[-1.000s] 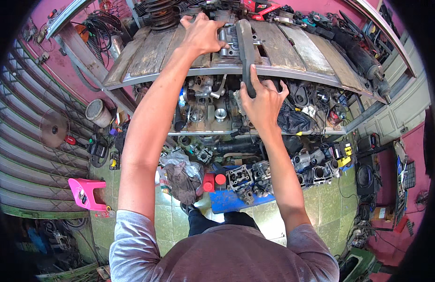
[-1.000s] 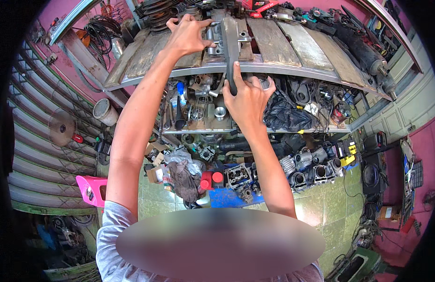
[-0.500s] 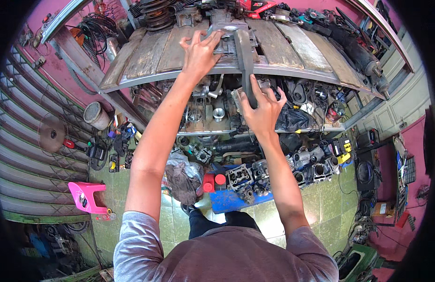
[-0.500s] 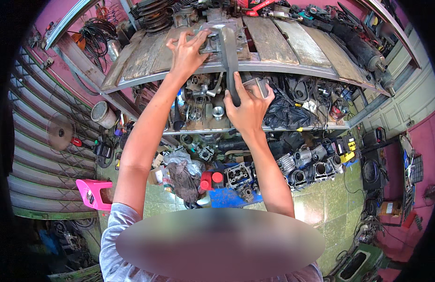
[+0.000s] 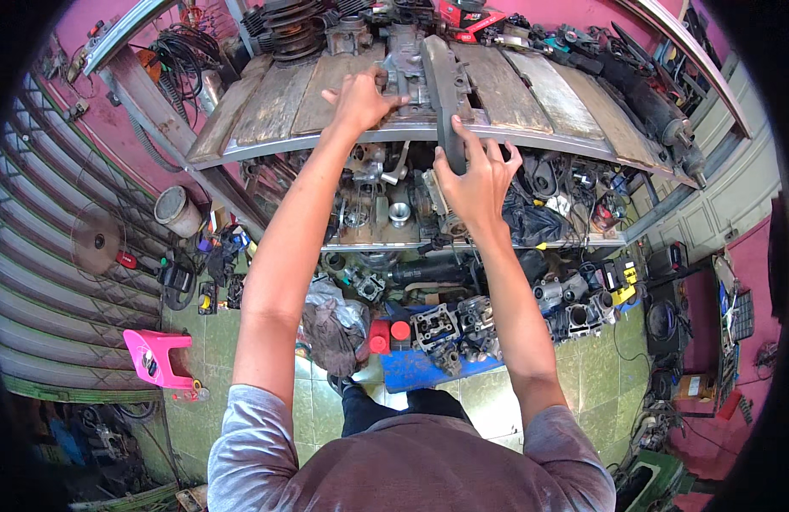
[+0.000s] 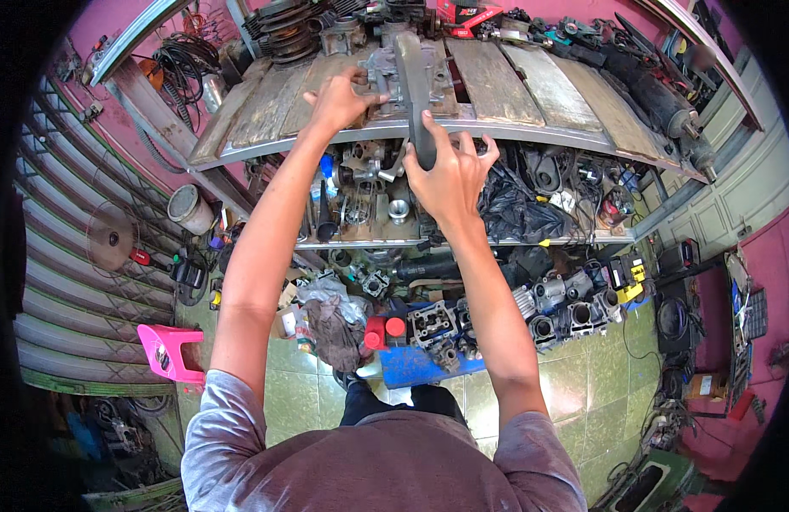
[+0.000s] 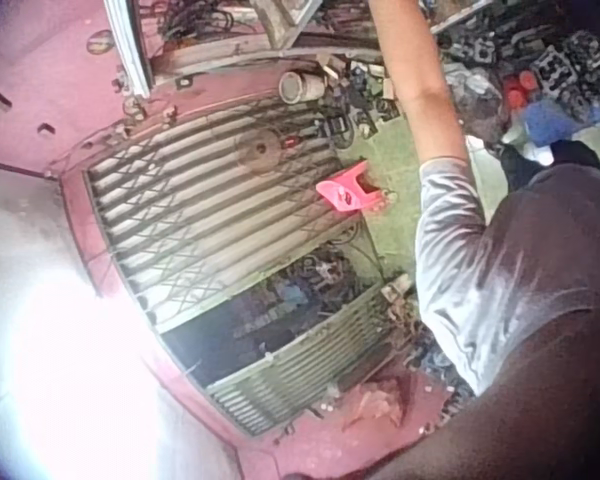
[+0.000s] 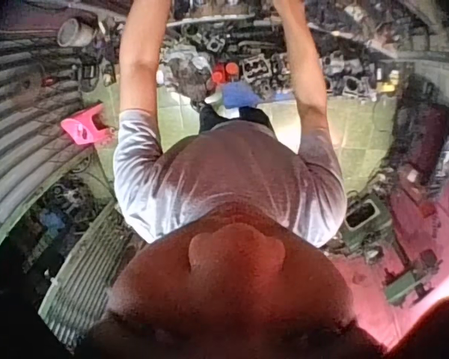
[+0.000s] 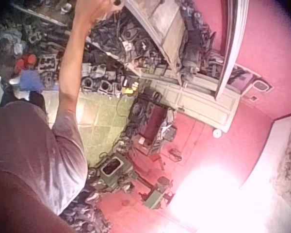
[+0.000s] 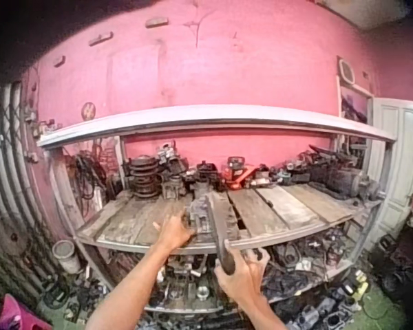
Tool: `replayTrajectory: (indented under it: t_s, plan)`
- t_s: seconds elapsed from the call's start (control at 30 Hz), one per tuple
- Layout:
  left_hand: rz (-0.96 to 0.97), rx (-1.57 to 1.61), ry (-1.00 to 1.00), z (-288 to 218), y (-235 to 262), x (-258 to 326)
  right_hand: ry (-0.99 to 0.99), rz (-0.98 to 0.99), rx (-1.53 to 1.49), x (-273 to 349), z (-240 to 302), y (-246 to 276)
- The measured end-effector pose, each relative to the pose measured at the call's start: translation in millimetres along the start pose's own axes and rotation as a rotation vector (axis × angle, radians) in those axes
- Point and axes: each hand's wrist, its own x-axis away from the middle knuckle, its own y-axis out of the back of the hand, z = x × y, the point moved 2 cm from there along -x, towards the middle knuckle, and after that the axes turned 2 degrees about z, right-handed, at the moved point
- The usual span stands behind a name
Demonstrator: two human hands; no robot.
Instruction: The person grinds the surface of a metal cylinder head by hand using a grinding block.
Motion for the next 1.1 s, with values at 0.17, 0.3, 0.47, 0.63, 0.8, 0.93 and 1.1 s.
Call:
replayTrajectory:
  t_s: [0.17,0.3,0.47,0.63,0.8,0.93,1.1]
  plan:
    - [0.202,-0.01,0.038,-1.3,-8.5,-0.4,-0.03,0.013,-0.006,0.2,-2.9,-1.0]
    - [0.076,0.147,0.016,12.1,-18.9,-8.4,-0.026,0.021,-0.009,-3.8,0.4,-0.1]
    - [0.095,0.382,0.074,19.5,-38.2,-17.9,-0.014,0.027,0.006,-1.4,-3.7,0.2]
    - [0.087,0.471,0.093,35.1,-47.6,-29.2,0.023,-0.012,0.003,-3.2,-0.8,-1.0]
    - [0.101,0.321,0.148,23.5,-45.8,-29.6,0.013,0.001,0.012,-1.5,-5.2,-1.6]
    - [0.167,0.272,0.15,9.1,-37.8,-22.7,0.028,-0.021,0.018,0.7,-10.2,-0.1]
    - [0.068,0.133,0.04,7.2,-22.8,-26.9,0.017,0.016,0.028,-2.3,-7.4,3.8]
